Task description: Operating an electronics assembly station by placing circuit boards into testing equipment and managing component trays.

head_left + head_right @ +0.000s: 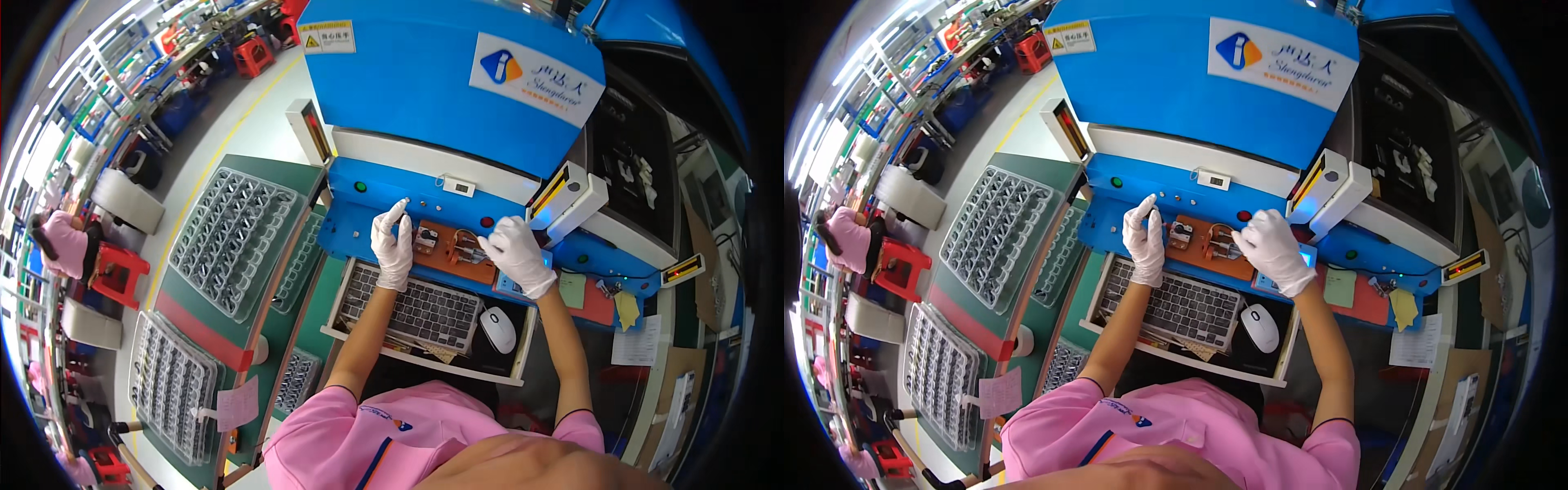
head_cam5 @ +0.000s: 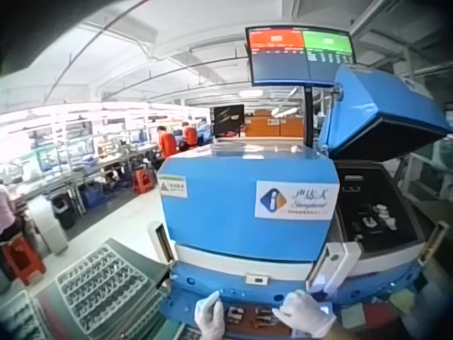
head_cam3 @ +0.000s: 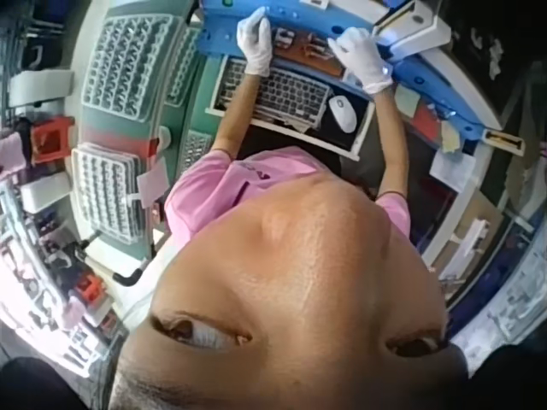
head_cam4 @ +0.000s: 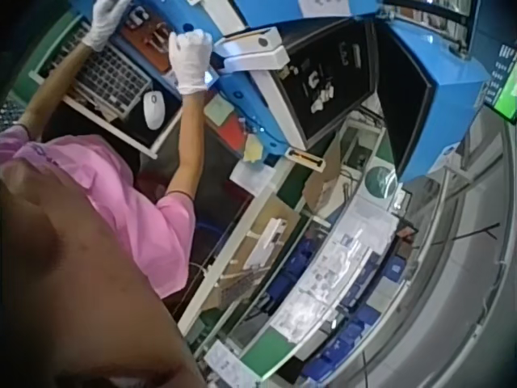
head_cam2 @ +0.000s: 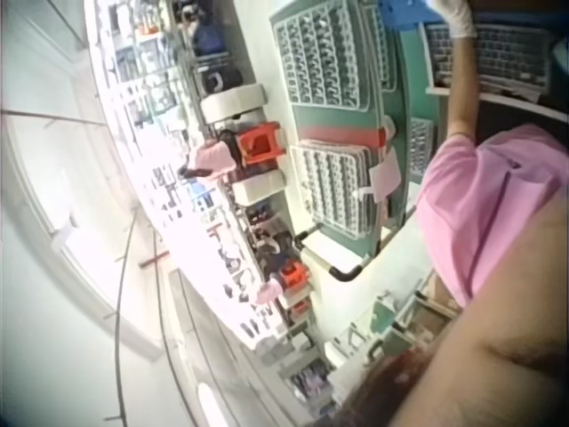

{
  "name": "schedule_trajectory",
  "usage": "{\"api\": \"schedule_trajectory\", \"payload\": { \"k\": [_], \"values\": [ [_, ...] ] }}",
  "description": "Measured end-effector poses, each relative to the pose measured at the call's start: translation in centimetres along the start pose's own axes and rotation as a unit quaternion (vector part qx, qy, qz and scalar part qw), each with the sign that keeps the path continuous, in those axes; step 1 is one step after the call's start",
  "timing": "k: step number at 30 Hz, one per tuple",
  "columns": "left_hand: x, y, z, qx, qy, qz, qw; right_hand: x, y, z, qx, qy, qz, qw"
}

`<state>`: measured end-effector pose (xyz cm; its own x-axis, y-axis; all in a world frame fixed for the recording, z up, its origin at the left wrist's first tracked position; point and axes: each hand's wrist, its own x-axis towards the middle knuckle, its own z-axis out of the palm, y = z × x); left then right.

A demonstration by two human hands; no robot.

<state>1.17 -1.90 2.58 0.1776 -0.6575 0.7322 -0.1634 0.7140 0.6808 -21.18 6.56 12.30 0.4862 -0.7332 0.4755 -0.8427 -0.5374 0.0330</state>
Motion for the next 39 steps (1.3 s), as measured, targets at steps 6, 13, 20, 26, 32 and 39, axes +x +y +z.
{"api": "schedule_trajectory", "payload": {
  "k": [6, 13, 20, 26, 32, 39],
  "values": [
    [0.2, -0.3, -0.5, 0.018, 0.015, -0.048, 0.999, 4.0, -3.4, 5.1, 0.017, -0.013, -0.035, 0.999],
    [0.6, -0.7, -0.5, 0.004, 0.002, -0.074, 0.997, 4.7, -3.9, 8.6, 0.107, -0.018, -0.004, 0.994],
    [0.3, 0.0, -0.2, 0.143, -0.062, 0.077, 0.985, 3.8, -3.5, 5.7, 0.130, 0.103, 0.021, 0.986],
    [-0.4, 0.6, 0.5, 0.177, -0.079, 0.082, 0.978, 0.9, -2.3, 1.3, 0.125, 0.166, 0.112, 0.972],
    [-0.6, 0.5, 0.3, 0.154, -0.079, 0.097, 0.980, -3.5, -2.7, -0.1, 0.095, 0.161, 0.123, 0.975],
    [-0.9, 0.7, 0.3, 0.134, -0.103, 0.068, 0.983, -6.0, -2.3, 1.3, 0.104, 0.168, 0.166, 0.966]
  ]
}}
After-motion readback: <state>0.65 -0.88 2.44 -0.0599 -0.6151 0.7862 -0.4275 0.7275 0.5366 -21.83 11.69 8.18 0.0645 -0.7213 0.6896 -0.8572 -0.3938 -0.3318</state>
